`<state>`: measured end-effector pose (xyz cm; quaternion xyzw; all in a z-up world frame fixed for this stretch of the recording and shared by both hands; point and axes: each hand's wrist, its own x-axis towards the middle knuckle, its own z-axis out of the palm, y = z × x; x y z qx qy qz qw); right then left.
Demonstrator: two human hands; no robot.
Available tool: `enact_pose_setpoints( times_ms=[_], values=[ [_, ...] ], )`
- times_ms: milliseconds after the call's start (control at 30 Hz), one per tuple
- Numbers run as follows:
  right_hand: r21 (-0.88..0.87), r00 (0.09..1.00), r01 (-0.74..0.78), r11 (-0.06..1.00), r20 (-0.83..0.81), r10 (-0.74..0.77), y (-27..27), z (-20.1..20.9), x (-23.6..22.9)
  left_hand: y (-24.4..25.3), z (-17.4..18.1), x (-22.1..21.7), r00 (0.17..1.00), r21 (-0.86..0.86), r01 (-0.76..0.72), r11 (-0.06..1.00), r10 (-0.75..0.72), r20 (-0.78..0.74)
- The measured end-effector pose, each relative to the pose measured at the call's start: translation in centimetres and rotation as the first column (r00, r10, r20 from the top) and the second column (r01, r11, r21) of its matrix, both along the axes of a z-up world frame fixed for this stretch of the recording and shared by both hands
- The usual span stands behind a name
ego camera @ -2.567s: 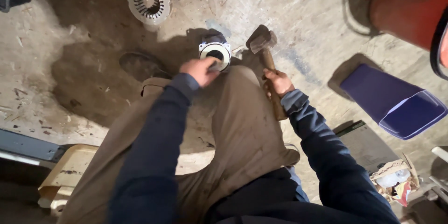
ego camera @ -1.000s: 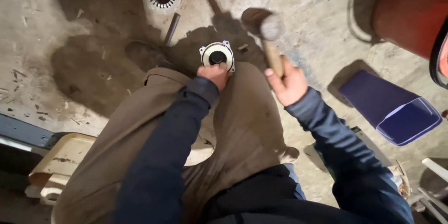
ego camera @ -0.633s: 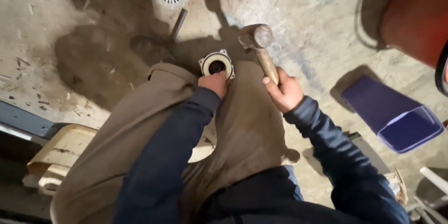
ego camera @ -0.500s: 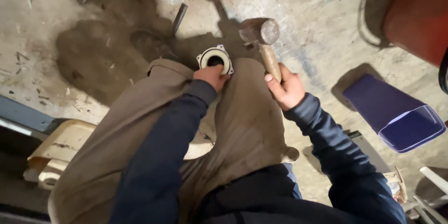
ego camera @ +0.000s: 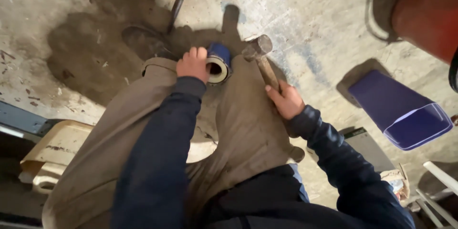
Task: The person sits on the workshop floor and disassembles a blue electric motor. They hammer the housing, pry it open with a screwdriver, pull off the blue casing, and extract the internal rotor and stator components by hand.
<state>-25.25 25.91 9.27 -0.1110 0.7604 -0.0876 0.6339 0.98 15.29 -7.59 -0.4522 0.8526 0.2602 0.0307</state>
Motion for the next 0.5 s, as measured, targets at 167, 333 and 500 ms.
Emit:
enact_pose_setpoints(
  times_ms=[167, 333, 500],
  values=[
    [-0.033, 1.0, -0.019, 0.999, -0.007, 0.019, 0.5, -0.7, -0.6, -0.9, -2.1, -0.6, 0.989, 0.075, 0.012, 0.997, -0.023, 0.143],
    [-0.018, 1.0, -0.02, 1.0, 0.004, 0.02, 0.5, -0.9, -0.7, -3.2, -1.6, -0.6, 0.963, -0.046, 0.264, 0.963, -0.26, 0.075],
    [-0.047, 0.996, -0.092, 0.995, -0.025, 0.091, 1.5, -1.8, -0.9, -4.3, -3.5, 0.1, 0.904, -0.038, 0.411, 0.911, -0.401, 0.149]
  ],
)
